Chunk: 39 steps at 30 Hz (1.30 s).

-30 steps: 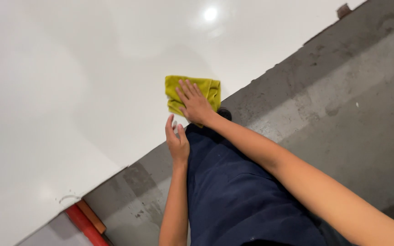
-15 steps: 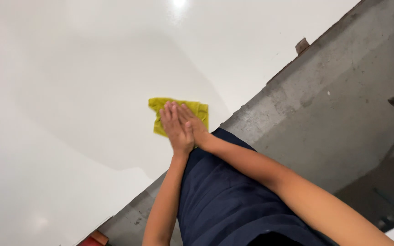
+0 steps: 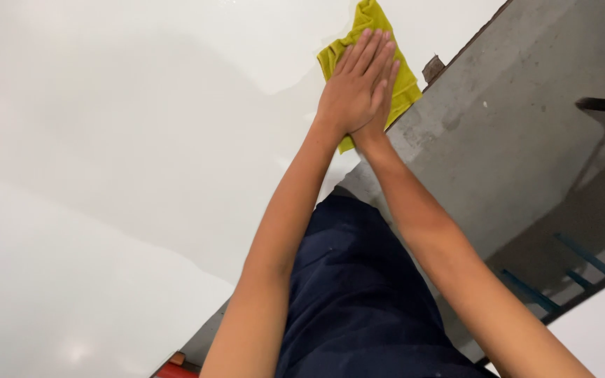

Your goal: Wiping a large white work table with a yellow microfiber cloth.

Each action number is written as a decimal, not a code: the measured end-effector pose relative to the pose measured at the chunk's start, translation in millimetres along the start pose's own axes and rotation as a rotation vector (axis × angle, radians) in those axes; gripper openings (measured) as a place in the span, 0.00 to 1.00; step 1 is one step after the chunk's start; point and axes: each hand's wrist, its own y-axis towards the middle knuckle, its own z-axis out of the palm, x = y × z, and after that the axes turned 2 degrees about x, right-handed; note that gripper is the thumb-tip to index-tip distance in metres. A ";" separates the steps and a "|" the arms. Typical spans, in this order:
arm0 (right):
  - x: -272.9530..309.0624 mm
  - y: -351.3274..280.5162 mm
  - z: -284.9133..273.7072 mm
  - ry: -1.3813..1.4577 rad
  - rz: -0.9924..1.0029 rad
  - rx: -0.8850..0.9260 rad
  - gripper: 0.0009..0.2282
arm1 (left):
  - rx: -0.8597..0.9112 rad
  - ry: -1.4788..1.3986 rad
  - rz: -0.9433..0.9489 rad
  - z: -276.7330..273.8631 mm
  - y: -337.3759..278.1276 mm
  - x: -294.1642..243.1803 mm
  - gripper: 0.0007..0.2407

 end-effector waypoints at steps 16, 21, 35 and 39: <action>27.3 -130.1 14.4 0.163 0.008 0.092 0.33 | 0.241 0.016 -0.039 -11.2 -116.1 -38.5 0.28; -20.2 -62.8 13.1 0.130 0.086 -0.007 0.34 | 0.267 0.026 -0.047 6.9 -25.9 -40.4 0.26; 4.6 -151.7 65.8 -0.016 0.032 0.112 0.31 | 0.233 0.068 -0.077 6.1 -141.0 -50.5 0.25; -20.1 -107.8 57.0 -0.047 0.000 0.103 0.32 | 0.227 0.045 -0.068 10.5 -87.4 -49.2 0.26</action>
